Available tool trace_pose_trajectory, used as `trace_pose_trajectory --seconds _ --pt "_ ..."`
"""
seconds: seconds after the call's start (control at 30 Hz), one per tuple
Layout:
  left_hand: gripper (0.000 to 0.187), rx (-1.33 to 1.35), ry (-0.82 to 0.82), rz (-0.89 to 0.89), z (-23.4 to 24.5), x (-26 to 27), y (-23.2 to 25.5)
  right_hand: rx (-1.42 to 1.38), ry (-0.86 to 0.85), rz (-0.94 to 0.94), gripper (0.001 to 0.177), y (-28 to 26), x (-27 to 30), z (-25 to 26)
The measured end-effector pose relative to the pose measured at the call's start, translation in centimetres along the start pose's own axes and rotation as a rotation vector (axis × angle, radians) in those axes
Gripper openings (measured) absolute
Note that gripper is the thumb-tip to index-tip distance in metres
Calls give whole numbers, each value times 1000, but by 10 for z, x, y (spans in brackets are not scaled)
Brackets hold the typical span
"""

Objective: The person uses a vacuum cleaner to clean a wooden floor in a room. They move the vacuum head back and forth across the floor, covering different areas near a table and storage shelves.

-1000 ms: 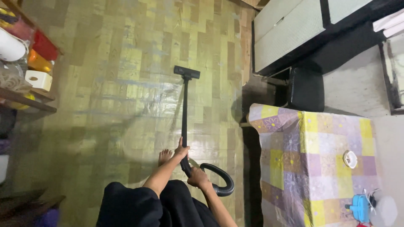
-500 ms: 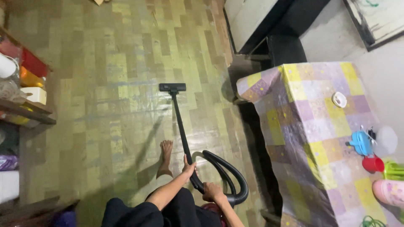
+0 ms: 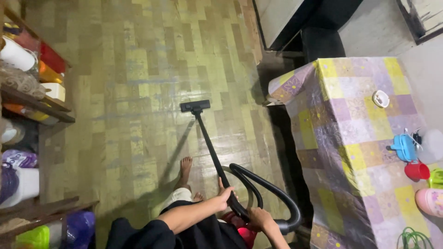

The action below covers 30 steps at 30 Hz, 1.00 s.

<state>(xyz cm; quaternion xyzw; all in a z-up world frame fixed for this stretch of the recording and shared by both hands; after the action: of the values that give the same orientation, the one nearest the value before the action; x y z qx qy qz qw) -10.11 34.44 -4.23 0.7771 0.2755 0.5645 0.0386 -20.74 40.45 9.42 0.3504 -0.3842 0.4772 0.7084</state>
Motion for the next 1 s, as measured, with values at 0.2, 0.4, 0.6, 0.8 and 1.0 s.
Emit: trace_pose_trajectory --seconds 0.2,0.4,0.6,0.8,1.0 --pt "88 -37 160 -212 25 -16 85 -17 62 81 52 -68 -80 11" --pt "87 -277 101 -204 27 -73 166 2 22 22 37 -124 -88 97" --pt "79 -481 150 -207 16 -123 266 24 33 22 38 -175 -149 176" --pt "82 -673 89 -198 17 -209 383 -24 7 -20 43 -245 -210 271" --pt "86 -646 87 -213 14 -252 476 -157 -34 6 40 -303 -226 358"
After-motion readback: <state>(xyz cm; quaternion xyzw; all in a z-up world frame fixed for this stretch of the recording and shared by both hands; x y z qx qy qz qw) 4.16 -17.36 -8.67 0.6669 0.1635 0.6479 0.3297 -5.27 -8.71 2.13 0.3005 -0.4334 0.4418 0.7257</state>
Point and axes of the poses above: each hand's wrist, its own x-axis away from the middle knuckle, its own z-axis out of the back of the hand, y = z × x, the point moved 7 cm from there along -x, towards the middle knuckle, and after that the axes turned 14 degrees about -z, right-handed, at the moved point
